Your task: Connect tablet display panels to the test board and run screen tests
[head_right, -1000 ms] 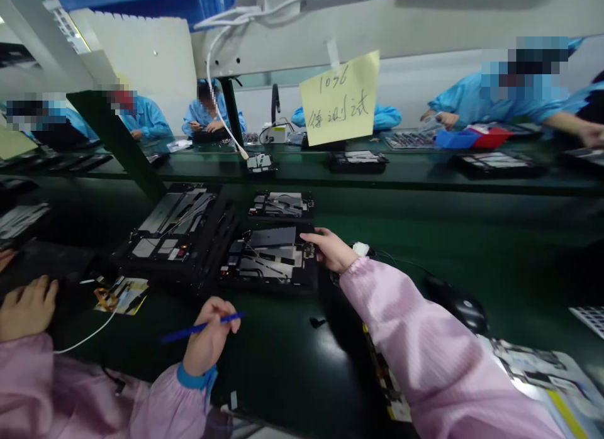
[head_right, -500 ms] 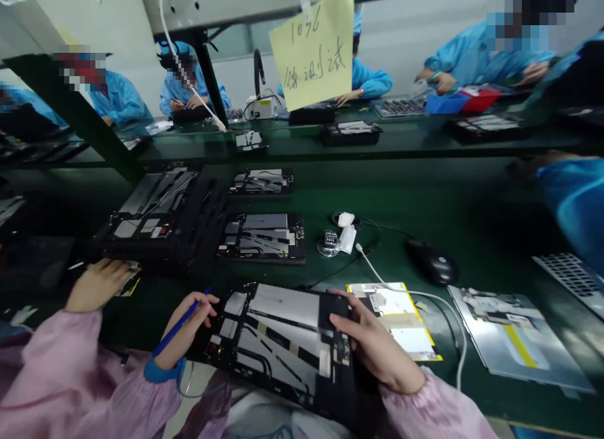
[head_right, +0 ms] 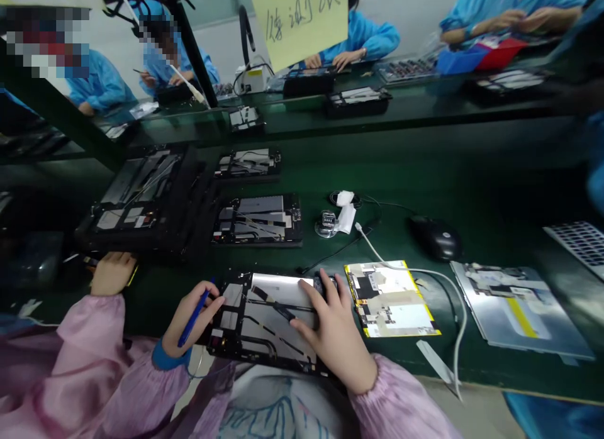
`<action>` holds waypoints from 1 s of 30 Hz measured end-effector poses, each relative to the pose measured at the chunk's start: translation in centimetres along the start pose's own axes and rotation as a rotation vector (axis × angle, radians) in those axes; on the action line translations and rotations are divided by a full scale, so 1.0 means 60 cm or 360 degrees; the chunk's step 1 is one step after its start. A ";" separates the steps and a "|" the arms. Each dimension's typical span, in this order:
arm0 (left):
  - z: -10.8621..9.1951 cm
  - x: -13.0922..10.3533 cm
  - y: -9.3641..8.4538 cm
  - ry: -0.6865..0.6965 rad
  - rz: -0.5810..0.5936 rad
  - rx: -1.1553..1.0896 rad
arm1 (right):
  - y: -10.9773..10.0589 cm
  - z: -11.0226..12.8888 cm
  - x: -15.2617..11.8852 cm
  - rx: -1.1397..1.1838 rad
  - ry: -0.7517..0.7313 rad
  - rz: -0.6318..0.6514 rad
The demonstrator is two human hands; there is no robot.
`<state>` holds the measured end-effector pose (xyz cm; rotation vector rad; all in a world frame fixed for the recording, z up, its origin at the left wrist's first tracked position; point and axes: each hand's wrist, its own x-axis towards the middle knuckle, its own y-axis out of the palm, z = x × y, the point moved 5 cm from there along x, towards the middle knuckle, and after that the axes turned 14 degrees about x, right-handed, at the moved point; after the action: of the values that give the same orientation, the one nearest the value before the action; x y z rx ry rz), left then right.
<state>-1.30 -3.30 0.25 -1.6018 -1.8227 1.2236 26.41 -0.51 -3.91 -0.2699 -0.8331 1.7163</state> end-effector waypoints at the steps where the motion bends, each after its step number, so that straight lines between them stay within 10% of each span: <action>1: -0.002 0.000 -0.001 0.0012 -0.0007 0.0035 | -0.001 0.000 0.002 0.0010 -0.0038 -0.0007; 17: 0.025 -0.010 -0.018 -0.0212 0.0454 -0.0624 | -0.022 0.013 0.011 0.0696 -0.0293 0.0129; 23: 0.011 -0.005 -0.025 0.0003 0.0192 -0.0516 | -0.033 0.027 0.009 0.0918 -0.0484 0.0260; 30: 0.002 -0.002 0.000 -0.0017 -0.0092 -0.0833 | -0.020 0.040 0.012 0.0202 -0.0329 0.0097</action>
<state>-1.38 -3.43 0.21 -1.7818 -2.3096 0.7631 25.70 -0.65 -1.19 -0.0321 -0.8680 1.8679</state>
